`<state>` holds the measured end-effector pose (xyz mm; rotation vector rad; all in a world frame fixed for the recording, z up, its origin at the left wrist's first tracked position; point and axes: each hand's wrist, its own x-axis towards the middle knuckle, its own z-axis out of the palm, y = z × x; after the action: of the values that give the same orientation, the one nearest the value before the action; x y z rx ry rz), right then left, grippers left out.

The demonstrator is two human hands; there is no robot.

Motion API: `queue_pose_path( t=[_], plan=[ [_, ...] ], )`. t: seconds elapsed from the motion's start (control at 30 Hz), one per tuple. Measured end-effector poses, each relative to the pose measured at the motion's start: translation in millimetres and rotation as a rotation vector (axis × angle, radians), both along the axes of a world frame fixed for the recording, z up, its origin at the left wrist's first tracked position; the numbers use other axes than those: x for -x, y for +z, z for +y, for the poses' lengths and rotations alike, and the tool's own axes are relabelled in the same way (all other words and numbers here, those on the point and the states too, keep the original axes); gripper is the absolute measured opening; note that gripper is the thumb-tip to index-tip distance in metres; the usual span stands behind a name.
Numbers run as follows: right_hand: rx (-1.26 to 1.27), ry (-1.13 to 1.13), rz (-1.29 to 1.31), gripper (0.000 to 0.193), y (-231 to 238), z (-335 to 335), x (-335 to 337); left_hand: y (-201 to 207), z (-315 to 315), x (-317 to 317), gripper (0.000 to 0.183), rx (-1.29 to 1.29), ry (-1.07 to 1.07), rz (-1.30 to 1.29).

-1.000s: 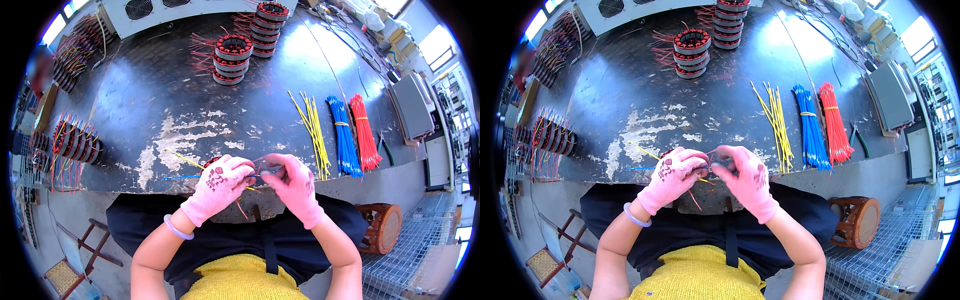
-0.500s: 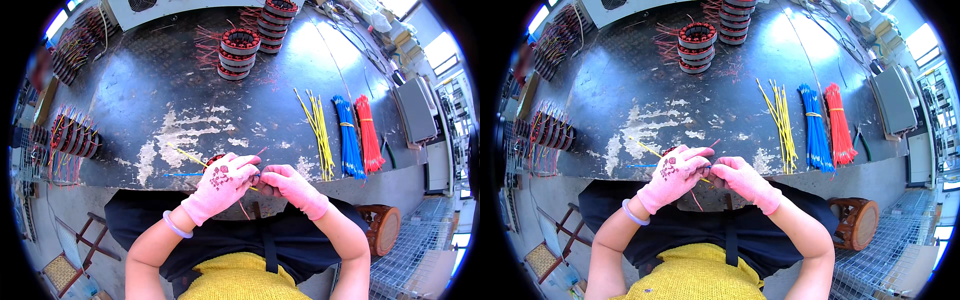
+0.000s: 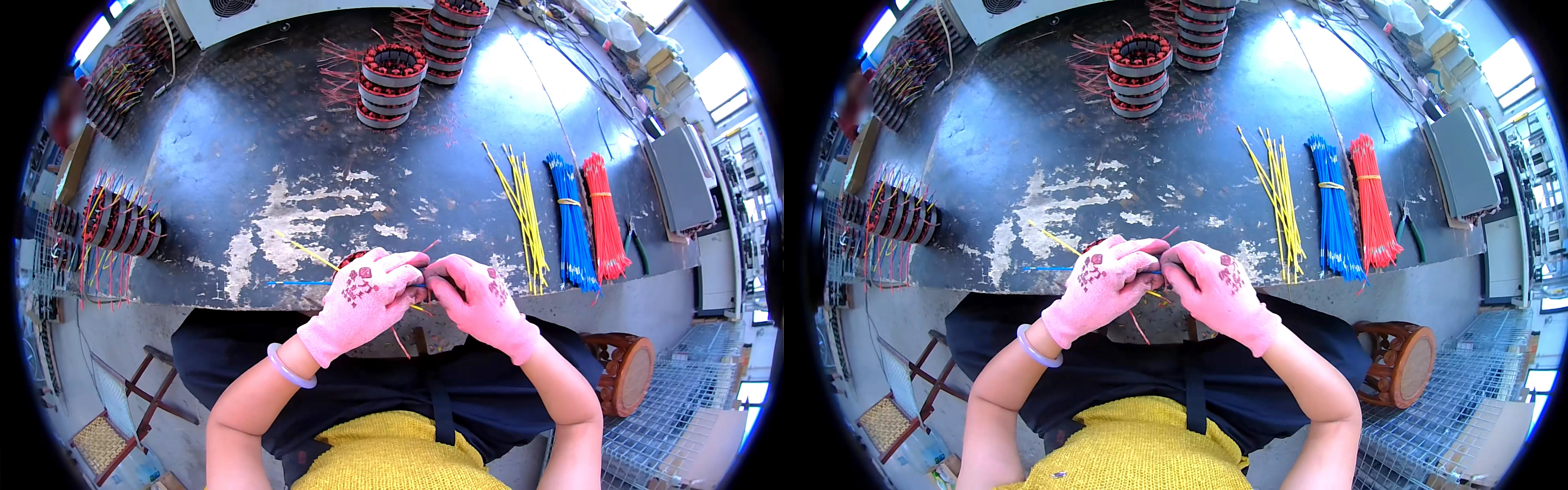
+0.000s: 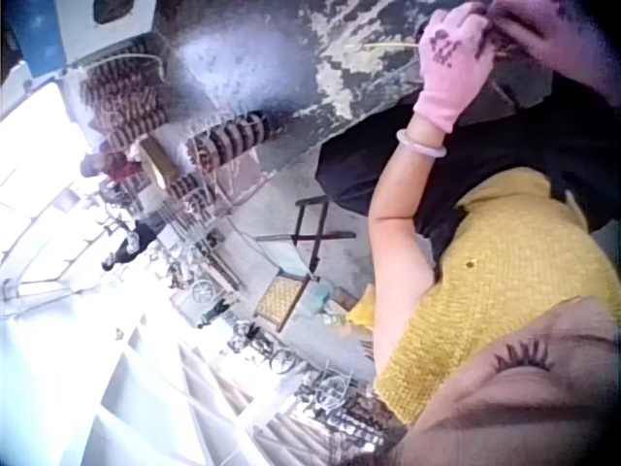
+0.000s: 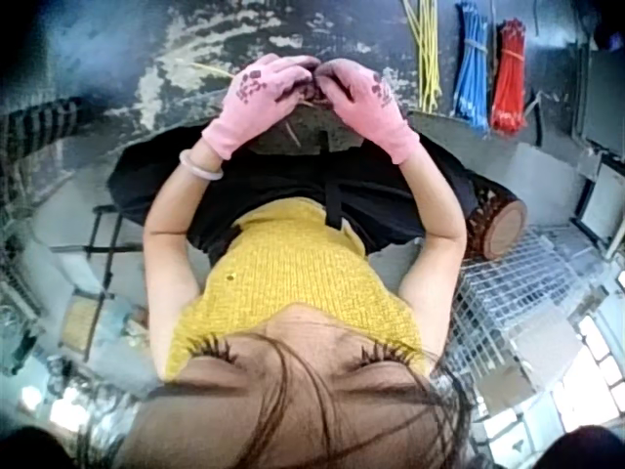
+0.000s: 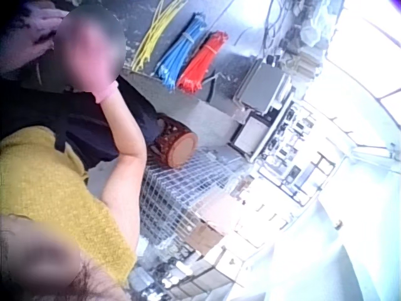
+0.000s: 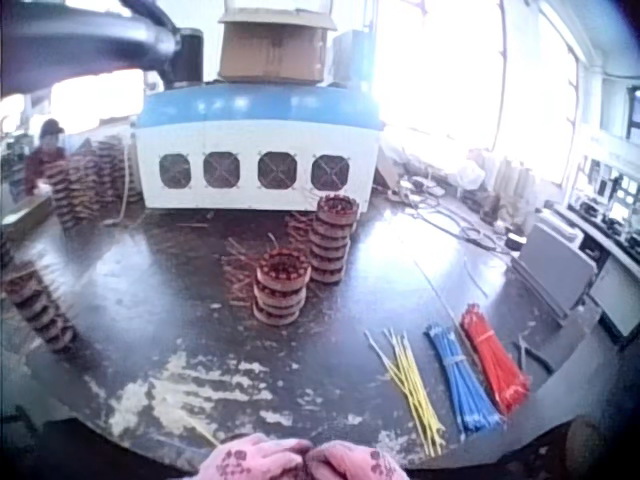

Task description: The person secures bundles of wires on several motor stators using zip ties and then trims the excess length with a pair of snips.

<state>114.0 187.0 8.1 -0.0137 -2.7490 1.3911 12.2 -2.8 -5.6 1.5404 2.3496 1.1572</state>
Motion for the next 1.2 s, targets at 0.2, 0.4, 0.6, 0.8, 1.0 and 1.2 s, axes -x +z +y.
queue_pose_path(
  t=[0.2, 0.4, 0.6, 0.8, 1.0, 1.2],
  plan=[
    [-0.524, 0.174, 0.345, 0.039, 5, 8, -12, 2, 0, -1, 0.018, 0.025, 0.015, -0.003],
    [-0.668, 0.132, 0.479, 0.040, -11, 3, -11, -6, -1, 0, 0.019, -0.020, -0.004, -0.001],
    [-0.035, -0.022, 0.181, 0.020, -26, -6, -10, 0, 0, 1, 0.019, 0.022, -0.026, 0.033],
    [0.296, -0.187, -0.284, 0.022, 7, -3, -1, 0, -4, -1, 0.016, 0.016, -0.024, 0.011],
    [-0.693, -0.044, 0.457, 0.046, -9, -1, -18, 3, 0, 0, 0.014, 0.053, -0.021, -0.002],
    [0.290, -0.086, -0.283, 0.019, -10, 4, -8, 1, 0, -1, 0.013, 0.040, -0.033, 0.014]
  ],
)
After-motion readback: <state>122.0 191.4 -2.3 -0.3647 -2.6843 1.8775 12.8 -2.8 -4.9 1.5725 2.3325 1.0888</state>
